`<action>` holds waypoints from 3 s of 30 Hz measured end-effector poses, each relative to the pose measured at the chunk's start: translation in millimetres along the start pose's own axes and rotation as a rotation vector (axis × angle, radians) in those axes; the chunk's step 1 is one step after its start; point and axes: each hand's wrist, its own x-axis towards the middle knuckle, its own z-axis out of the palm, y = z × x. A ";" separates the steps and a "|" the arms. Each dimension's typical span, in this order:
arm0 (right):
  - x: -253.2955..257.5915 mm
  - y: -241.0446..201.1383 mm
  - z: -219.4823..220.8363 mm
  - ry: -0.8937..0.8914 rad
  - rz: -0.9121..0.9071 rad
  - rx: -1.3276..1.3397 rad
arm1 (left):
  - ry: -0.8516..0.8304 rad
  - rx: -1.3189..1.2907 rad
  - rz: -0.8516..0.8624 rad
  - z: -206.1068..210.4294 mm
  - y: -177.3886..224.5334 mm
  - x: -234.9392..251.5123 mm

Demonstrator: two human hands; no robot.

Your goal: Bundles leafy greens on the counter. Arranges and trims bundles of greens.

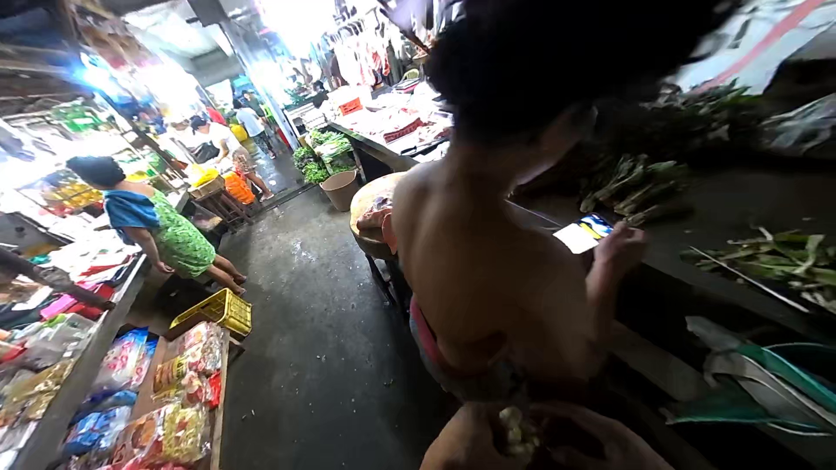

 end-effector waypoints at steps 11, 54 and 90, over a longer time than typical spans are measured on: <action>-39.8 46.1 -45.2 0.281 -0.245 0.075 | 0.176 -0.025 0.118 77.9 20.1 61.5; 65.1 340.8 -447.6 0.709 1.112 -0.685 | -0.383 0.384 -0.139 106.7 71.3 553.4; 35.6 271.6 -485.4 0.640 1.001 -0.222 | -0.417 0.644 -0.266 200.4 130.0 705.8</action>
